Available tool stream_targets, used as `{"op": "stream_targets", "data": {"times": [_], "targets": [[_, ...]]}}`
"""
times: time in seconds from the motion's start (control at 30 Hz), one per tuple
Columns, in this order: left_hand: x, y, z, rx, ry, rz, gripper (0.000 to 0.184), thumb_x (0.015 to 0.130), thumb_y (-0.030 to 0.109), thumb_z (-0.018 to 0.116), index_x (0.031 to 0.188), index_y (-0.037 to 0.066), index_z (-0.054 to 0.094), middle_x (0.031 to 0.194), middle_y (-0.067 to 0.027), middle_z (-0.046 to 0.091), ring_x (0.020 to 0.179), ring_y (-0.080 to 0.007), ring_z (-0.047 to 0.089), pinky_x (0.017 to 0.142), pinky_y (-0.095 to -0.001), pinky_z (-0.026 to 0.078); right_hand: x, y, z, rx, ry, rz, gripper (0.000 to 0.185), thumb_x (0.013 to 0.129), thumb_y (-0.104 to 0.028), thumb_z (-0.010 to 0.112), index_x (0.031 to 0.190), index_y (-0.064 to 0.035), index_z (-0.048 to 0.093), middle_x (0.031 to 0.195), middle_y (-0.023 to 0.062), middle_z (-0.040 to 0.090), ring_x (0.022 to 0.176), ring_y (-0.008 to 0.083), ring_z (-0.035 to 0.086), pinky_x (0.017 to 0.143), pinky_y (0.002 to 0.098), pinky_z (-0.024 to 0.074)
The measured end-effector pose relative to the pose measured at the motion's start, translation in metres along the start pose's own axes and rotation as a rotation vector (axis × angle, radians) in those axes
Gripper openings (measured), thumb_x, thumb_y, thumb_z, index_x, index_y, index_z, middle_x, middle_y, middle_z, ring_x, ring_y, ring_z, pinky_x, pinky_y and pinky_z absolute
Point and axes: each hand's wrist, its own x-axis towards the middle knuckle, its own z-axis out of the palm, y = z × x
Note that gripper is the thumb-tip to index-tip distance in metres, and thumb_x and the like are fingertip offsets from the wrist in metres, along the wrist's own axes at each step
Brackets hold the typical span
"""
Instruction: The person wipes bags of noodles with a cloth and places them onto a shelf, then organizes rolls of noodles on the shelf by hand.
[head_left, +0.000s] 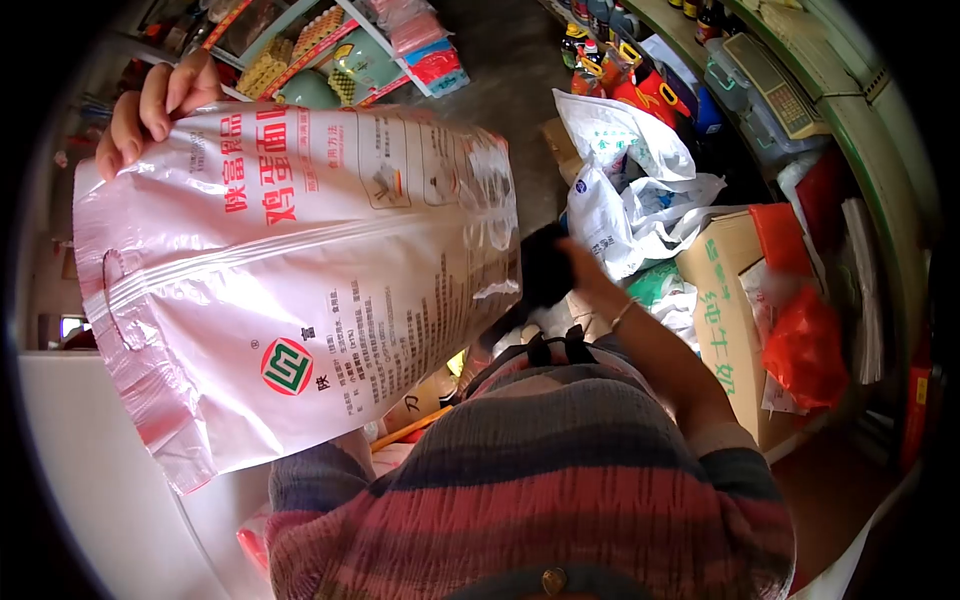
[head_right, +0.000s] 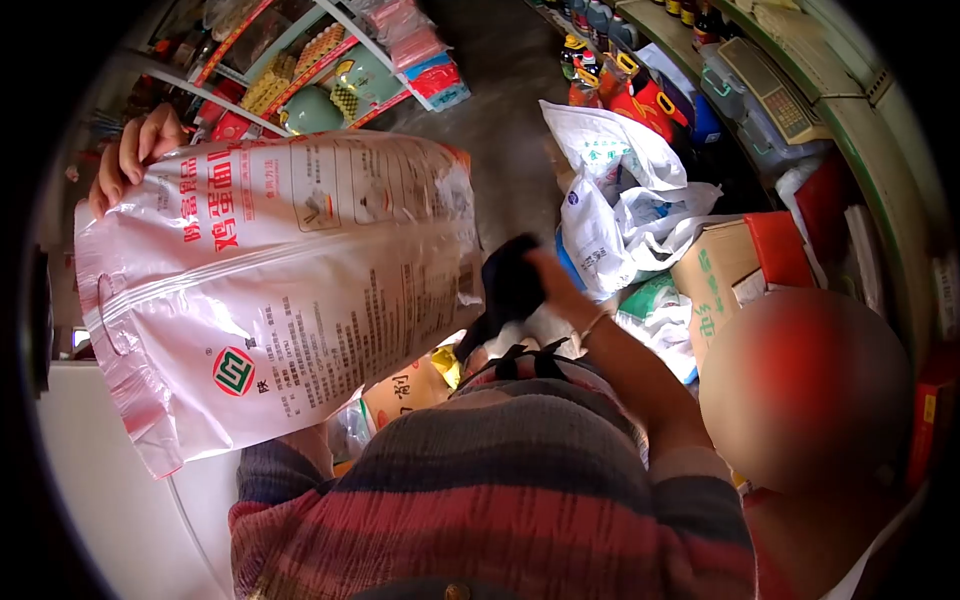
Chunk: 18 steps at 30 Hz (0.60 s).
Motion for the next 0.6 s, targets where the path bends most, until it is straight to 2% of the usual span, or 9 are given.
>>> {"op": "stream_targets", "data": {"times": [0.07,0.2,0.27,0.3,0.33,0.4,0.47,0.53,0.6], "targets": [[0.007,0.007,-0.002,-0.002,-0.088,0.026,0.015,0.086,0.033,0.056,0.077,0.028,0.068,0.072,0.0105,0.057,0.070,-0.0072,0.044,0.076,-0.0263,0.029,-0.036,-0.110,0.034,0.423,0.081,0.031,0.040,0.087,-0.024,0.047,0.119,0.0005,0.048,0.114,0.0122,0.057,0.110,0.0218,0.053,0.100,0.0353,0.0358],[0.010,0.004,0.004,0.054,-0.001,0.082,0.015,0.087,0.033,0.055,0.078,0.030,0.067,0.074,0.0101,0.057,0.070,-0.0077,0.044,0.077,-0.0274,0.029,-0.097,-0.235,0.130,0.282,-0.328,-0.436,0.046,0.088,-0.025,0.043,0.123,0.0047,0.044,0.120,0.0151,0.054,0.111,0.0249,0.053,0.100,0.0350,0.0376],[0.013,-0.002,0.003,0.040,-0.018,0.105,0.015,0.087,0.033,0.054,0.079,0.030,0.066,0.075,0.0099,0.057,0.070,-0.0076,0.043,0.077,-0.0269,0.030,-0.129,-0.272,0.182,-0.182,-0.639,-0.678,0.059,0.080,-0.037,0.055,0.124,0.0021,0.046,0.121,0.0162,0.053,0.116,0.0281,0.048,0.102,0.0365,0.0333],[0.016,-0.009,0.005,-0.006,-0.027,0.104,0.015,0.087,0.032,0.054,0.079,0.031,0.066,0.075,0.0099,0.057,0.070,-0.0075,0.043,0.076,-0.0268,0.030,-0.127,-0.283,0.203,-0.648,-0.624,-1.131,0.064,0.072,-0.046,0.063,0.122,-0.0072,0.051,0.126,0.0186,0.047,0.120,0.0306,0.043,0.101,0.0448,0.0316],[0.019,-0.015,0.005,-0.019,-0.048,0.108,0.015,0.087,0.033,0.054,0.079,0.031,0.066,0.075,0.0101,0.057,0.069,-0.0073,0.043,0.076,-0.0266,0.030,-0.135,-0.288,0.228,-0.874,-0.591,-1.441,0.063,0.066,-0.050,0.067,0.119,-0.0198,0.055,0.132,0.0164,0.040,0.124,0.0370,0.035,0.099,0.0538,0.0279],[0.026,-0.019,0.004,-0.030,-0.086,0.109,0.015,0.087,0.034,0.054,0.078,0.032,0.067,0.073,0.0105,0.057,0.068,-0.0069,0.043,0.074,-0.0261,0.030,-0.138,-0.266,0.259,-1.014,-0.519,-1.504,0.061,0.060,-0.044,0.072,0.116,-0.0299,0.056,0.136,0.0063,0.038,0.124,0.0455,0.029,0.097,0.0578,0.0275],[0.032,-0.012,0.005,-0.050,-0.108,0.088,0.016,0.087,0.035,0.054,0.078,0.032,0.067,0.071,0.0109,0.056,0.066,-0.0067,0.044,0.073,-0.0259,0.030,-0.133,-0.258,0.254,-1.050,-0.451,-1.565,0.061,0.060,-0.042,0.072,0.117,-0.0300,0.055,0.137,0.0050,0.038,0.124,0.0429,0.032,0.097,0.0555,0.0282],[0.032,-0.010,0.005,-0.100,-0.149,0.125,0.016,0.087,0.034,0.055,0.077,0.031,0.067,0.068,0.0110,0.056,0.065,-0.0068,0.043,0.073,-0.0268,0.030,-0.127,-0.243,0.226,-1.062,-0.428,-1.445,0.060,0.069,-0.048,0.063,0.118,-0.0146,0.056,0.137,0.0159,0.037,0.123,0.0362,0.038,0.102,0.0471,0.0250],[0.029,-0.011,0.009,-0.003,-0.092,0.166,0.019,0.088,0.037,0.051,0.079,0.031,0.066,0.070,0.0096,0.055,0.063,-0.0076,0.041,0.074,-0.0274,0.030,-0.114,-0.215,0.200,-0.836,-0.257,-1.358,0.062,0.070,-0.041,0.065,0.121,-0.0091,0.053,0.134,0.0162,0.041,0.122,0.0319,0.041,0.102,0.0412,0.0274]]}}
